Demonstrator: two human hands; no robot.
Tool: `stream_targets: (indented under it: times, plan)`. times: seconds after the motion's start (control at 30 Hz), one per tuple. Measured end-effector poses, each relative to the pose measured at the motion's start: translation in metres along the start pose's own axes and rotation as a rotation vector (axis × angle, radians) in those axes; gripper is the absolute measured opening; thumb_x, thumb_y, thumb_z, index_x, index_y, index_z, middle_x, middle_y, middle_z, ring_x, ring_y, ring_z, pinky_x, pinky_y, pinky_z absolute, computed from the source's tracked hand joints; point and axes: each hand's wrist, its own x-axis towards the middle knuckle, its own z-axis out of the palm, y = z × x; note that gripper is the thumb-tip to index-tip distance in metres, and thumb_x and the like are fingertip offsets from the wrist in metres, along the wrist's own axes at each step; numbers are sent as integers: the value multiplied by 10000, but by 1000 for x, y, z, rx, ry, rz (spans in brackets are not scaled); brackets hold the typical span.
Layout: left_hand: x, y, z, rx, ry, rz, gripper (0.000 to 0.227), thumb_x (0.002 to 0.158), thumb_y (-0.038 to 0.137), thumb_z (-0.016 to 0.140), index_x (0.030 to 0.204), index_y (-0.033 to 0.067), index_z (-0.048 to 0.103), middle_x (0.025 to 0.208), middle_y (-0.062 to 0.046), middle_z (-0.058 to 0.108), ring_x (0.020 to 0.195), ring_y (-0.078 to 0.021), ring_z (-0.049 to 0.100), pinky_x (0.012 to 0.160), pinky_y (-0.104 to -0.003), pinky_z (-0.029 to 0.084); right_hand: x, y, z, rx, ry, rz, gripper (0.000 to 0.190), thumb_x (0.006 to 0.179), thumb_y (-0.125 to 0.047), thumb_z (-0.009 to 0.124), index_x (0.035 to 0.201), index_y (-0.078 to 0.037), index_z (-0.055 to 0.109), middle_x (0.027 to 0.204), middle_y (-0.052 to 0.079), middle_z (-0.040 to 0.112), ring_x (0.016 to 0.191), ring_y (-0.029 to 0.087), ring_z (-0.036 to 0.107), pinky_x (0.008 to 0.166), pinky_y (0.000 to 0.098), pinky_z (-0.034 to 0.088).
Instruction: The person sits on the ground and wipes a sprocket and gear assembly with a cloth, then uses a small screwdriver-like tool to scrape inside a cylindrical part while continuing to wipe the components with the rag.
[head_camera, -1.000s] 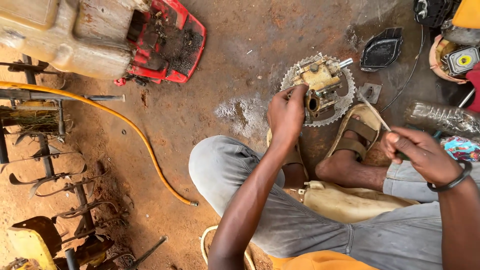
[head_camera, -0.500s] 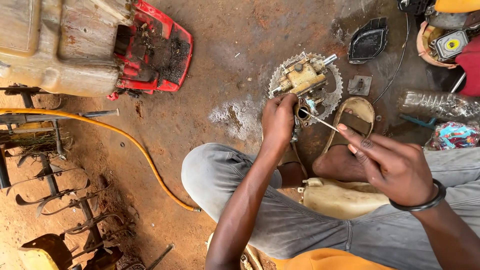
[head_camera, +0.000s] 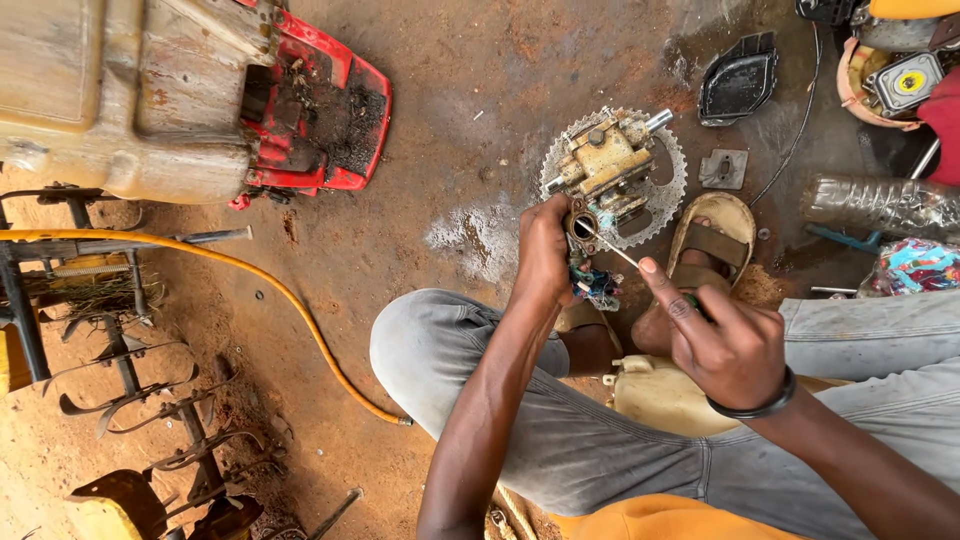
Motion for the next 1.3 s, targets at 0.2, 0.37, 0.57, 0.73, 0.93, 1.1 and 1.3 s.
stream_targets:
  times: [0.2, 0.37, 0.57, 0.73, 0.93, 1.1, 1.3]
  plan:
    - [-3, 5, 1, 96, 48, 7, 332, 959, 210, 435, 703, 43, 564, 574, -64, 503, 432, -146, 399, 382, -360, 292, -5, -1, 17, 8, 48, 14, 805, 741, 130, 625, 1470, -210, 615, 686, 41, 438, 444, 176, 405, 449, 410, 423]
    - [3, -3, -7, 154, 96, -2, 352, 962, 203, 394, 711, 45, 584, 574, -67, 500, 456, -153, 420, 408, -371, 313, 1, -9, 23, 57, 70, 15, 818, 730, 120, 620, 1483, -199, 593, 675, 57, 420, 467, 198, 426, 464, 423, 445]
    - [8, -15, -11, 195, 192, -16, 321, 987, 192, 383, 737, 84, 553, 616, -52, 522, 497, -125, 417, 467, -361, 373, -1, -18, 34, 52, 102, 34, 794, 740, 127, 622, 1469, -188, 601, 678, 70, 444, 483, 218, 465, 468, 431, 450]
    - [15, -24, -10, 105, 280, 24, 329, 983, 251, 430, 727, 74, 539, 593, -45, 473, 467, -152, 369, 444, -394, 318, -2, -32, 56, 167, 134, 77, 723, 833, 93, 631, 1511, -140, 544, 774, 124, 578, 568, 275, 565, 522, 436, 494]
    - [16, -25, -11, -492, 315, -85, 349, 993, 355, 392, 815, 127, 587, 666, -39, 564, 535, -169, 479, 471, -318, 325, -7, -4, 67, 269, 142, 137, 642, 929, 45, 648, 1534, -115, 506, 868, 153, 684, 635, 269, 653, 557, 404, 542]
    - [10, -29, -9, -296, 400, 195, 273, 946, 248, 418, 787, 73, 554, 668, -64, 564, 573, -171, 481, 496, -340, 369, 9, -3, 17, 317, 103, 120, 645, 920, 25, 658, 1520, -174, 529, 837, 117, 643, 618, 233, 619, 557, 384, 518]
    - [-8, -19, 1, 253, 398, 790, 252, 924, 150, 487, 744, -7, 569, 643, -62, 501, 606, -144, 441, 549, -339, 331, 14, -3, -18, 294, -35, 156, 632, 880, 8, 701, 1458, -219, 587, 692, 72, 553, 484, 198, 505, 479, 399, 444]
